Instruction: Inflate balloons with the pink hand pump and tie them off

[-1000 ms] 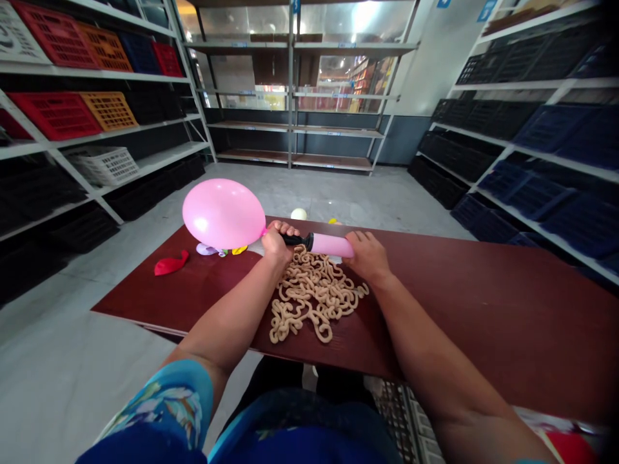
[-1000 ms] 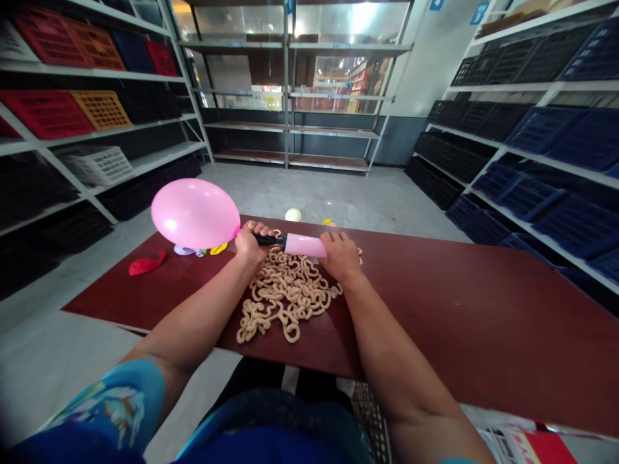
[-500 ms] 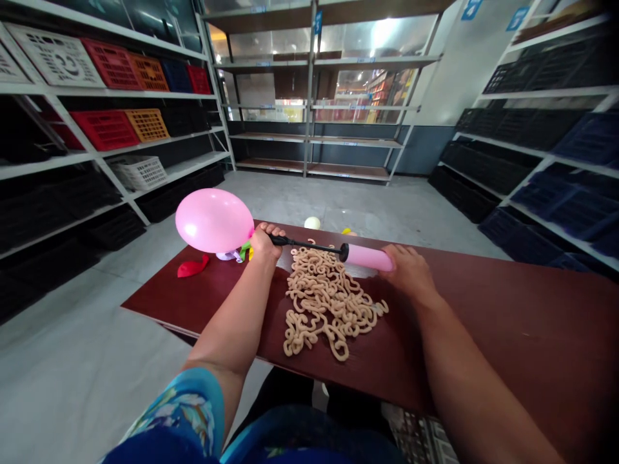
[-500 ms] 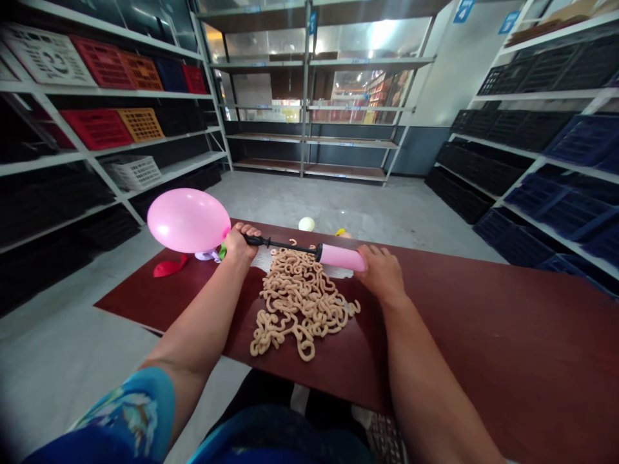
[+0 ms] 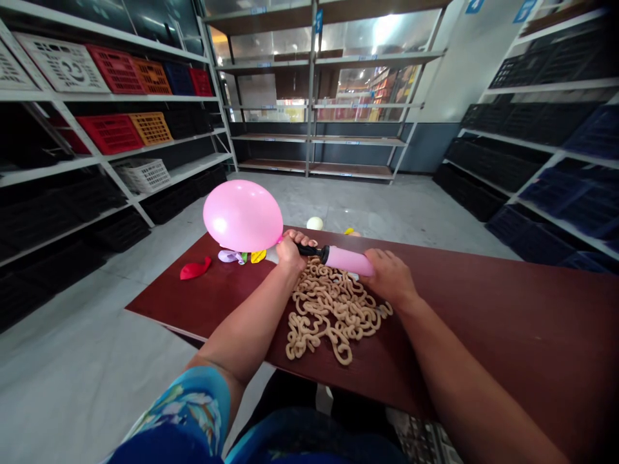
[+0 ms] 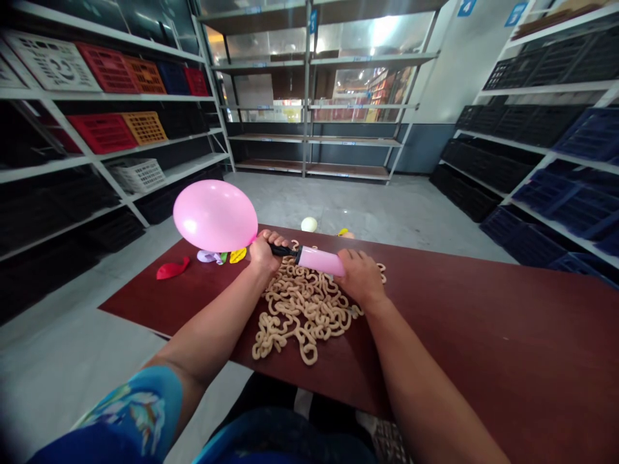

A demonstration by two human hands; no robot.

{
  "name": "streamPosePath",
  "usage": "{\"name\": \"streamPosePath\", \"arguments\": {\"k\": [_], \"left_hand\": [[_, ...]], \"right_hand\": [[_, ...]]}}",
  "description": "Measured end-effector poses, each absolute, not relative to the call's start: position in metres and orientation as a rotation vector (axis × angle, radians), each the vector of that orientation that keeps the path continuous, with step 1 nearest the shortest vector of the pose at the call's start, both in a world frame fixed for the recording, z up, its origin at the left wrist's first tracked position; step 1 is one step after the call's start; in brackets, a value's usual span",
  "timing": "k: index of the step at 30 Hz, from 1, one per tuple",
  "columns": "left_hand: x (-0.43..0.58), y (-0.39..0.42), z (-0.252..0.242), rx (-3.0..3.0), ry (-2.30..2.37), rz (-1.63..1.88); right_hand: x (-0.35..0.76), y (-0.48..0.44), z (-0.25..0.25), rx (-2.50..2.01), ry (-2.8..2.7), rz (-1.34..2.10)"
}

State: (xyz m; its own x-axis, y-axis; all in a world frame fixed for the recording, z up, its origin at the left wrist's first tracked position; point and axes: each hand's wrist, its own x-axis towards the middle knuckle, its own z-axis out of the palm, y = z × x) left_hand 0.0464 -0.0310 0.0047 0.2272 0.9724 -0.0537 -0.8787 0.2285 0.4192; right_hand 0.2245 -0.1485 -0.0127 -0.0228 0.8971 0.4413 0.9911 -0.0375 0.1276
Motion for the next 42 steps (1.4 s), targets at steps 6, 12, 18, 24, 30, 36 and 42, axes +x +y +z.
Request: {"name": "streamPosePath", "arguments": {"k": [6,12,18,24,30,36,42], "left_hand": [[0.018,-0.006,0.009,0.323,0.381,1.415],[-0.002,0.010,0.005,0.269,0.390,1.453],[0.018,-0.007,0.002,0.275,0.352,1.416],[0.042,-0.028,0.000,0.303,0.291,1.312],[0.038,-0.021,0.004,0.344,0.331,1.329],[0.003,0.004,0.010,0.313,0.396,1.428],[-0.003,0.009,0.008,0.305,0.360,1.436]], "right_hand": [[0.249,-0.154,-0.010,-2.127,-1.976,-0.518],[0.273,-0.162,-0.008,-2.254,-1.932,-0.500],[0.254,-0.159,-0.009,-2.201,-1.988,-0.526],[0.225,-0.154,-0.010,-2.104,-2.040,-0.560],[0.227,-0.153,-0.009,-2.104,-2.038,-0.447],[0.260,-0.158,-0.007,-2.208,-2.031,-0.328],[0.274,-0.164,-0.005,-2.282,-1.992,-0.314]]}}
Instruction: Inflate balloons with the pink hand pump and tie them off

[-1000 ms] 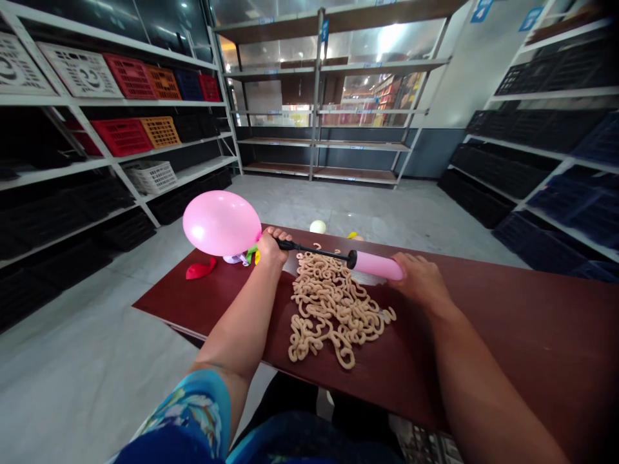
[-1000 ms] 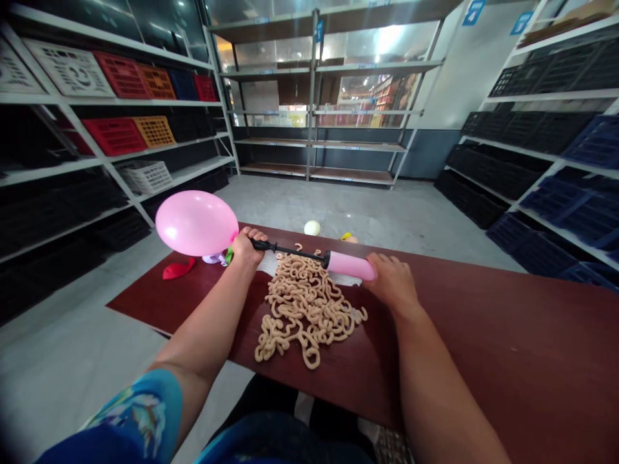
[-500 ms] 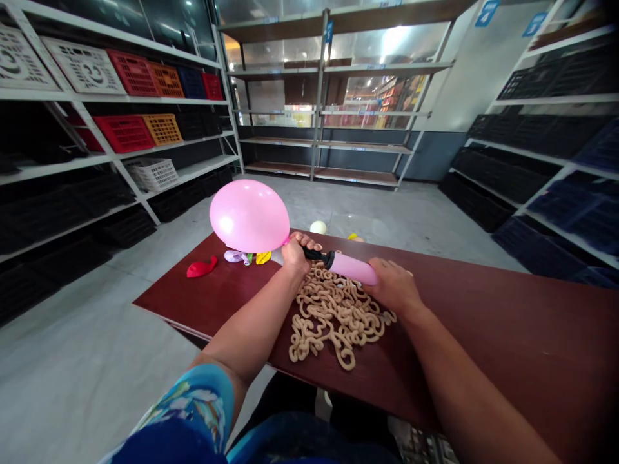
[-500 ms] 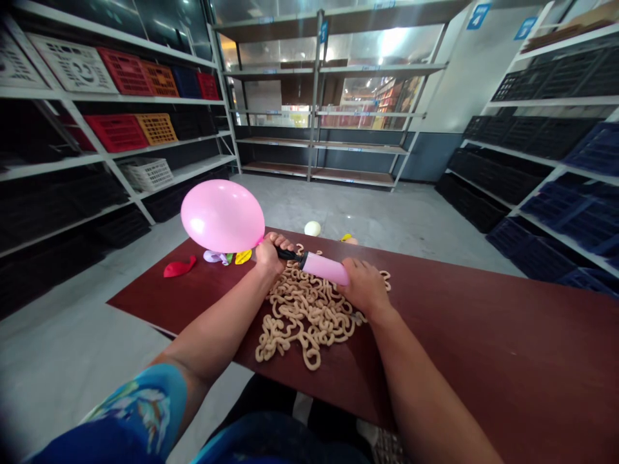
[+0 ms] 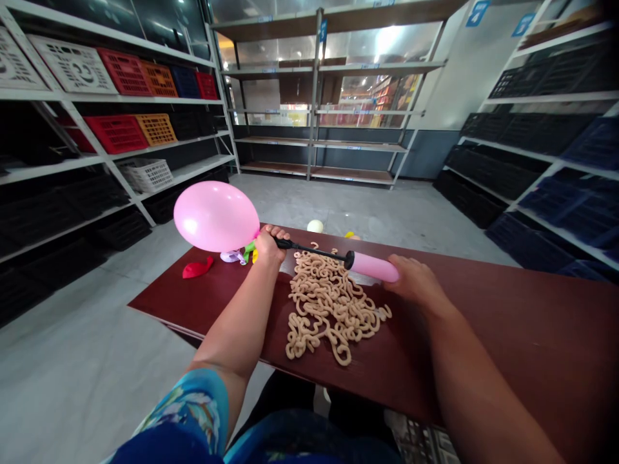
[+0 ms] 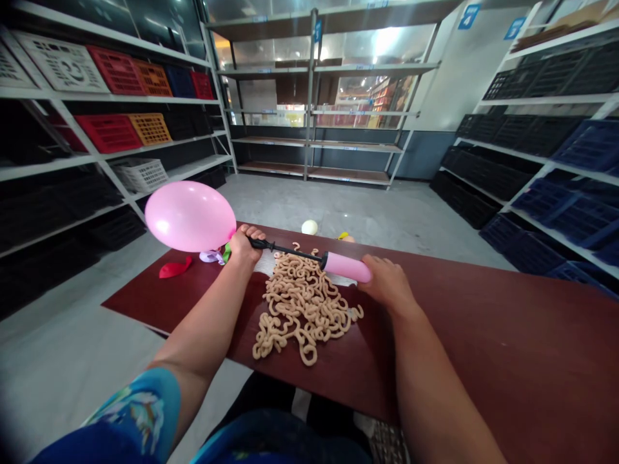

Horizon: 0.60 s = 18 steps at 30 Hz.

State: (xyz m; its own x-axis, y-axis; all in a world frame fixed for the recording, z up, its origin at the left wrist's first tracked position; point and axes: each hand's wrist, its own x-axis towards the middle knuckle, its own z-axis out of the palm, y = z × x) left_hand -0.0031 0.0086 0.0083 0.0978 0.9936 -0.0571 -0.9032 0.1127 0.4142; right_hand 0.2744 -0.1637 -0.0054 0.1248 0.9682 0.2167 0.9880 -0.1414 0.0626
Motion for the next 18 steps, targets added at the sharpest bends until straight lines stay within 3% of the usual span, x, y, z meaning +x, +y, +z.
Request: {"name": "streamPosePath", "arguments": {"k": [8,18], "left_hand": [[0.041,-0.027,-0.001,0.316,0.321,1.336],[0.036,-0.018,0.006,0.316,0.382,1.344]], "right_hand": [[0.236,-0.157,-0.008,-2.168,-2.054,-0.465],[0.243,-0.154,-0.006,-2.127,-2.073,-0.301]]}}
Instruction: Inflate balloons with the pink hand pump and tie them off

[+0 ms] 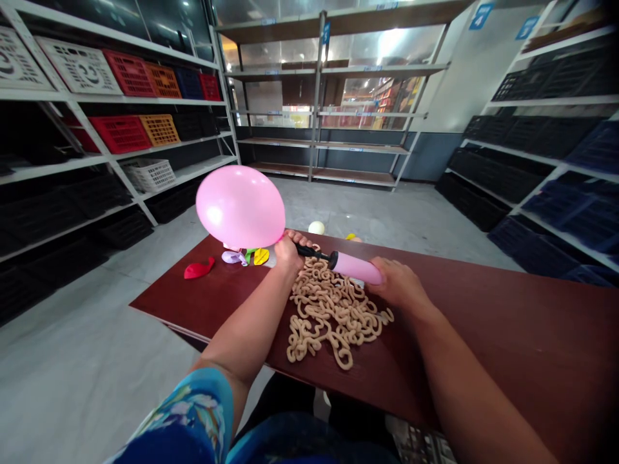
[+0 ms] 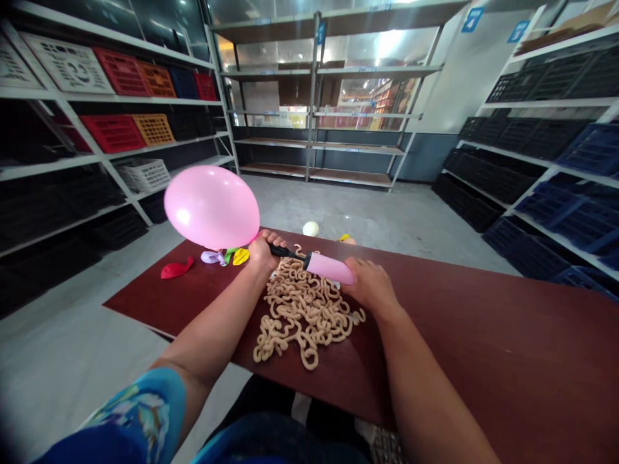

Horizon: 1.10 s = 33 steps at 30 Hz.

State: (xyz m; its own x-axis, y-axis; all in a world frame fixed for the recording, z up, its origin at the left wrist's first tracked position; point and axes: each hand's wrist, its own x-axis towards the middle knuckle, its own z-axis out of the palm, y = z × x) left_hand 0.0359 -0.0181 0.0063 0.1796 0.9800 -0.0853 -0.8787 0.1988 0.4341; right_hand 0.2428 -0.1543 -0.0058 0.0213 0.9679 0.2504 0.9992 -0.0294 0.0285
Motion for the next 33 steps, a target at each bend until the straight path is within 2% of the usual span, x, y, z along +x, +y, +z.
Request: {"name": "streamPosePath", "arguments": {"k": [7,20,28,33], "left_hand": [[0.005,0.003,0.007,0.292,0.403,1.438],[0.055,-0.038,-0.003,0.315,0.384,1.306],[0.070,-0.056,-0.003,0.348,0.355,1.210],[0.058,-0.044,0.002,0.372,0.419,1.268]], "right_hand": [[0.268,-0.161,-0.005,-2.232,-2.041,-0.247],[0.234,-0.154,-0.002,-2.162,-2.142,-0.247],[0.182,-0.162,0.009,-1.786,-2.210,-0.439],[0.185,-0.163,0.004,-1.808,-2.223,-0.413]]}}
